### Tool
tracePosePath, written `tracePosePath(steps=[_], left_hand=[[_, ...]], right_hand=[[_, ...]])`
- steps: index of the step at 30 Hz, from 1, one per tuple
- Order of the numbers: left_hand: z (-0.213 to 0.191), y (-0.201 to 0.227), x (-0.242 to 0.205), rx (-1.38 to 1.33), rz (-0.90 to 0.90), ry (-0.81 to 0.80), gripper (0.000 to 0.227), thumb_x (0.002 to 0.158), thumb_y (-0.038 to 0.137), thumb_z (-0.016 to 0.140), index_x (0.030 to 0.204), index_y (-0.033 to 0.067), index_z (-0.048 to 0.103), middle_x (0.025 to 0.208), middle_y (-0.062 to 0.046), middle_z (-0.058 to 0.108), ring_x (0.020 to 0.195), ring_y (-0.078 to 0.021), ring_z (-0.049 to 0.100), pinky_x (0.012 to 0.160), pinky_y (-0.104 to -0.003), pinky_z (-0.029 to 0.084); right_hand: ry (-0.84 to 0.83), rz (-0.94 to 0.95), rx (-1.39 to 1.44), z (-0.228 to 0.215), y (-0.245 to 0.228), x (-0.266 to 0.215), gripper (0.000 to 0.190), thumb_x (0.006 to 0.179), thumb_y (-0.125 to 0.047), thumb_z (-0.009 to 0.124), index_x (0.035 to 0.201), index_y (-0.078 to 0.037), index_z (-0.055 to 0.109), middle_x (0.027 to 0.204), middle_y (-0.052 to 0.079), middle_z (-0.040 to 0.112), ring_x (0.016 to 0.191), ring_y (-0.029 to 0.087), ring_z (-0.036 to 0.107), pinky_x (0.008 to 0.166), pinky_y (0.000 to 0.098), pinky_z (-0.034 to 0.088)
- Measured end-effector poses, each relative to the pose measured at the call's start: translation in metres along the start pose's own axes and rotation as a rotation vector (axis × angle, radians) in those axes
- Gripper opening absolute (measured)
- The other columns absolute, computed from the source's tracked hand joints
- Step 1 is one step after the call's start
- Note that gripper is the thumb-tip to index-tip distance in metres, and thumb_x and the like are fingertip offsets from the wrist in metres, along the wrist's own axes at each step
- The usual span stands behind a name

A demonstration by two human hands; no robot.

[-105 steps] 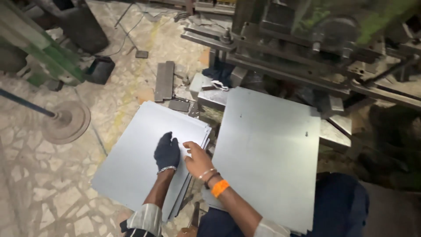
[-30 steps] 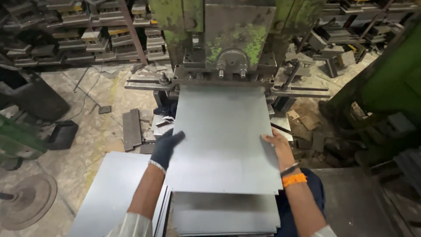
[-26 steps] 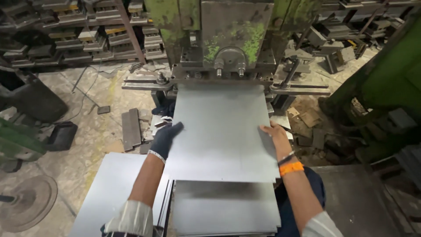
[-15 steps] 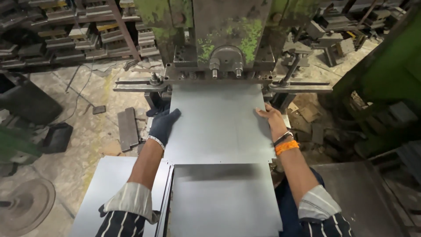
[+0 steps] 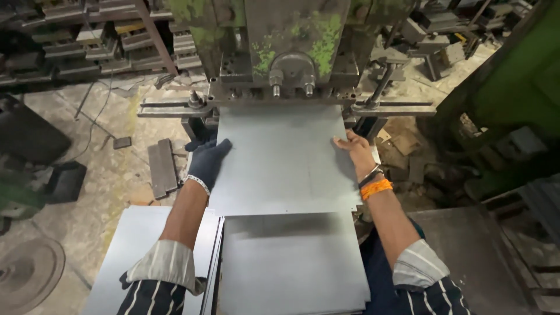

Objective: Operating an industrial stamping press to punch holes into rectangular metal sheets.

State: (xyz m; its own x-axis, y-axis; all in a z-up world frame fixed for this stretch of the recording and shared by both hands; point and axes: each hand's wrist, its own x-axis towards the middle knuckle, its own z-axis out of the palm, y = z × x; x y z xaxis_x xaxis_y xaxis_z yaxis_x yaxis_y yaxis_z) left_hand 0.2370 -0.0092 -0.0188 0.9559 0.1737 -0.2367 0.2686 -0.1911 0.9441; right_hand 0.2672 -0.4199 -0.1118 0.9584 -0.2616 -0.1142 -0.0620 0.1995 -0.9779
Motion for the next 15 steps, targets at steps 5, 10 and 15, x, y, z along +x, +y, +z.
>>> tracePosePath(steps=[5,10,15], left_hand=[[0.008,-0.003,0.002,-0.220,-0.020,0.016,0.045,0.077,0.031,0.092,0.114,0.0104,0.076,0.114,-0.011,0.073,0.115,-0.0247,0.067,0.108,-0.043,0.048],[0.006,-0.010,0.012,-0.232,-0.020,-0.002,0.047,0.078,0.031,0.092,0.116,0.0091,0.075,0.106,-0.011,0.073,0.104,-0.0231,0.069,0.099,-0.039,0.053],[0.008,-0.020,0.028,-0.229,-0.023,-0.010,0.044,0.078,0.030,0.091,0.114,0.0087,0.076,0.102,-0.012,0.074,0.098,-0.0245,0.071,0.090,-0.037,0.057]], right_hand=[[0.002,0.058,0.037,0.011,-0.037,-0.033,0.030,0.078,-0.007,0.084,0.106,-0.005,0.074,0.084,0.010,0.073,0.075,0.020,0.075,0.071,0.0348,0.061],[0.008,0.067,-0.001,-0.004,-0.018,-0.010,0.032,0.078,-0.010,0.085,0.108,-0.006,0.074,0.084,0.009,0.073,0.074,0.018,0.074,0.070,0.0330,0.061],[0.051,0.103,-0.037,0.024,-0.049,-0.043,0.037,0.075,-0.014,0.087,0.110,-0.008,0.074,0.085,0.010,0.073,0.074,0.020,0.074,0.069,0.0317,0.060]])
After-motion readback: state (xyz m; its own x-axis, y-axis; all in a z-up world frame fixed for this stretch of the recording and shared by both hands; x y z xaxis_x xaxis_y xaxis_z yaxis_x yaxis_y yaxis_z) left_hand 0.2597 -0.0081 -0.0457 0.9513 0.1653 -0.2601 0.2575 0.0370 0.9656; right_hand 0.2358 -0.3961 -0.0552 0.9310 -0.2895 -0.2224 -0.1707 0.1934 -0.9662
